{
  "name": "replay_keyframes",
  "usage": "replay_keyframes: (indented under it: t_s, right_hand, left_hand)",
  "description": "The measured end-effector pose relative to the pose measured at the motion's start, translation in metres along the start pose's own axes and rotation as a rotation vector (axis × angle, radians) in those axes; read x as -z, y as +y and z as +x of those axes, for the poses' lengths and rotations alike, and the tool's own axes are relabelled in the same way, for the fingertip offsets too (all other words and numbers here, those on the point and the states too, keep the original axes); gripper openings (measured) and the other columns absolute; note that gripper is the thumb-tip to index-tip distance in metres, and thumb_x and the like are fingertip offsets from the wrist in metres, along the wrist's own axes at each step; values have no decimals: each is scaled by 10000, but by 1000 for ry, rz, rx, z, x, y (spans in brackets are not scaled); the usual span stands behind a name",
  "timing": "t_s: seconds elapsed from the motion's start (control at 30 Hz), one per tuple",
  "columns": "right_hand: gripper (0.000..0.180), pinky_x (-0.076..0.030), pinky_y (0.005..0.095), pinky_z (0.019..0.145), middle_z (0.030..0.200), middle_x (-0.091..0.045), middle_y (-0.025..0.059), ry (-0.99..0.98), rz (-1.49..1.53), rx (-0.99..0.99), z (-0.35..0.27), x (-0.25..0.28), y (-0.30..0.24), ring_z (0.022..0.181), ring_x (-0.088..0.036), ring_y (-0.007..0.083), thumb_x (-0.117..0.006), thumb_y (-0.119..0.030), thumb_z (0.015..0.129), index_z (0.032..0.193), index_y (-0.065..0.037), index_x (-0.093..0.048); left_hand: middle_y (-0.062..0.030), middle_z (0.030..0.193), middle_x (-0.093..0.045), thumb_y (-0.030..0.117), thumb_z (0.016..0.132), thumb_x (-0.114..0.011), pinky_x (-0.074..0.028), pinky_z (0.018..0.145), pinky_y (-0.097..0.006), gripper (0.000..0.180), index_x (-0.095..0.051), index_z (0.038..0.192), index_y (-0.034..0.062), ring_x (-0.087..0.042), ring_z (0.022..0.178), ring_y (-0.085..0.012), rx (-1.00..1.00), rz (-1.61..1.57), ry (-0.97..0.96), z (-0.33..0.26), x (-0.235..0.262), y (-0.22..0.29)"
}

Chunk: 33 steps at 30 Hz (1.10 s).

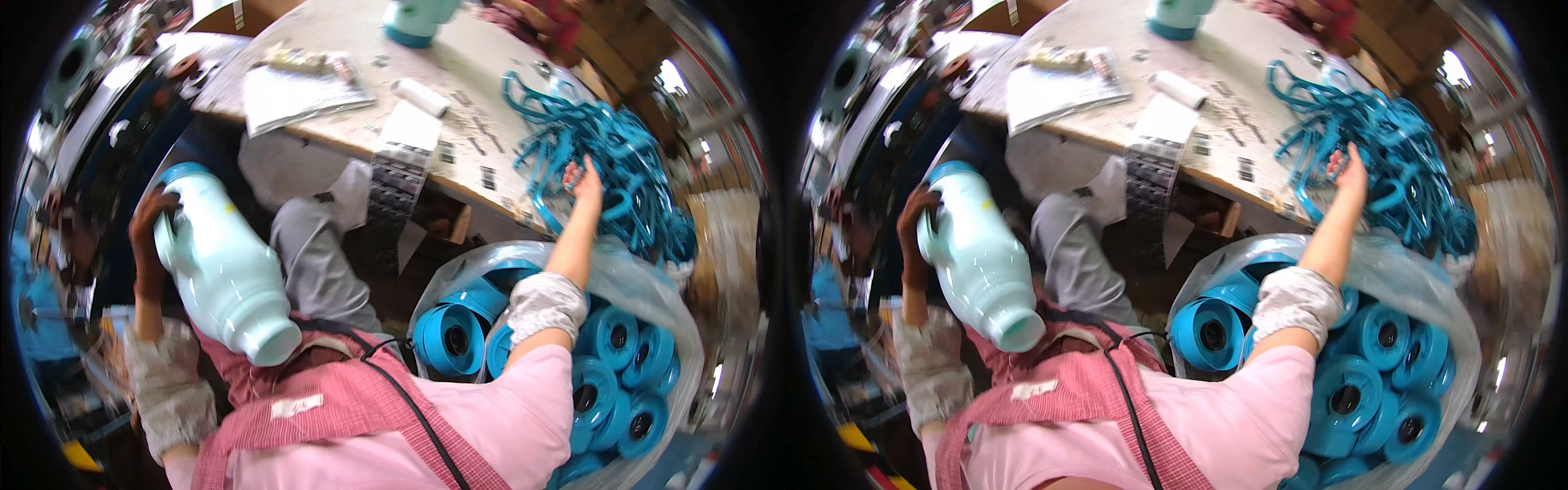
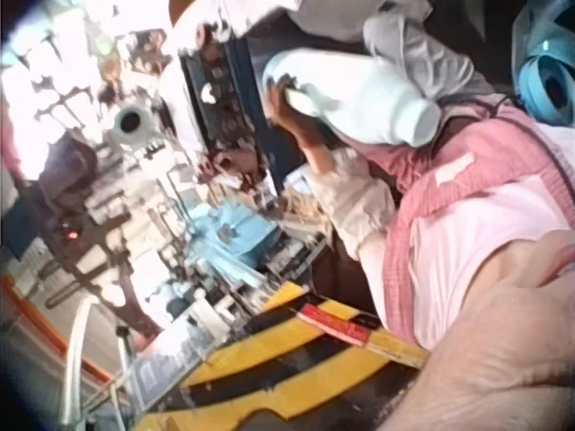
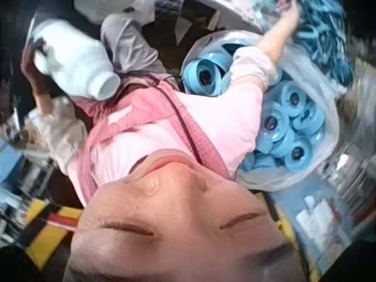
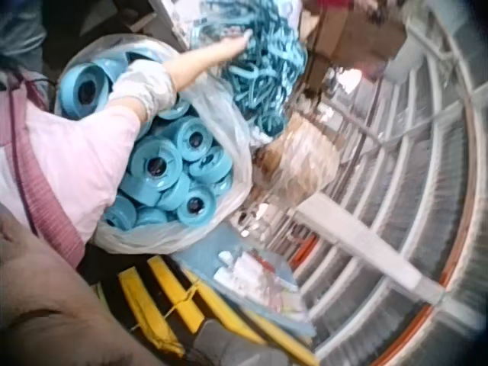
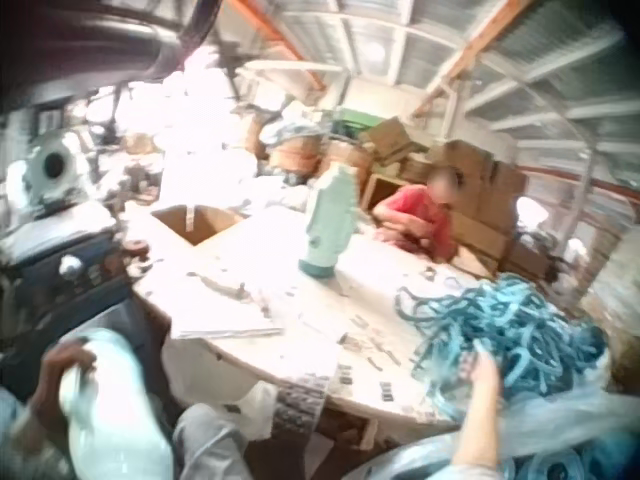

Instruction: The person attaches lids and handles to light blue pitchers by hand, wipes the surfaces, and applies stickers to the pitcher bodies at a factory workstation.

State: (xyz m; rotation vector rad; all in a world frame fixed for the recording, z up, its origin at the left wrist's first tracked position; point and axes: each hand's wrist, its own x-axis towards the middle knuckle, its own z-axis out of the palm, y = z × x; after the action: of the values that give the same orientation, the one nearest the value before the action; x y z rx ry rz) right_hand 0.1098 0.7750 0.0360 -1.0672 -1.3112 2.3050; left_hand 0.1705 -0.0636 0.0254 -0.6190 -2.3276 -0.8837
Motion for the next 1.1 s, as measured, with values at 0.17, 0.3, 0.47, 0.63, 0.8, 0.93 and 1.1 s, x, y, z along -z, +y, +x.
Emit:
replay_keyframes:
  t_s: [0.17,0.3,0.47,0.63,0.8,0.93,1.1]
  right_hand:
    - [94,-463,273,524,806,-639,125,-132,-191,777,44,-25,-6,656,-598,179,-575,-32,812,838,58,-573]
    - [182,-508,268,618,776,-658,86,120,-956,1349,39,-81,-3,687,-634,157,-590,-147,849,968,-10,-580]
    - [166,-371,222,469,609,-482,12,-830,-68,895,-213,-247,153,501,-412,73,-486,-87,926,1084,-35,-488]
    - [226,-288,251,340,487,-335,-8,-1108,465,-5,-355,-261,281,341,-301,85,-391,-248,956,1044,-53,-466]
    - [219,-312,234,404,500,-360,-9,-1129,416,-206,-398,-256,314,365,-336,86,-365,-250,969,1074,-73,-441]
    - [163,-316,226,425,520,-396,-8,-1145,334,-146,-428,-253,319,379,-343,71,-394,-191,960,1073,-78,-424]
    - [199,-353,227,524,616,-436,8,-1173,9,97,-454,-244,327,506,-402,76,-388,-82,904,1097,-46,-423]
  left_hand:
    - [-80,980,-609,122,732,-688,-477,838,-313,344,-604,1051,28,-575,863,-187,694,-1045,-180,-15,0,22]
    - [-88,1017,-607,107,757,-673,-474,851,-313,345,-594,1083,28,-579,907,-184,779,-1073,-248,-31,-19,55]
    - [-98,1063,-604,89,790,-653,-470,867,-313,347,-581,1124,29,-585,962,-180,768,-869,-289,-31,-28,64]
    - [-131,1094,-592,88,833,-609,-466,901,-318,382,-534,1205,41,-584,990,-191,731,-654,-109,-45,21,78]
    - [-202,1200,-512,116,909,-496,-502,836,-295,289,-516,1182,23,-580,1021,-246,87,-205,8,-63,36,108]
    - [-176,1125,-547,302,948,-385,-510,761,-277,428,-439,1261,15,-595,915,-193,462,-770,73,-89,42,104]
    - [-129,974,-581,525,939,-271,-498,633,-252,646,-455,1216,-29,-576,711,-156,927,-1251,256,-86,61,132]
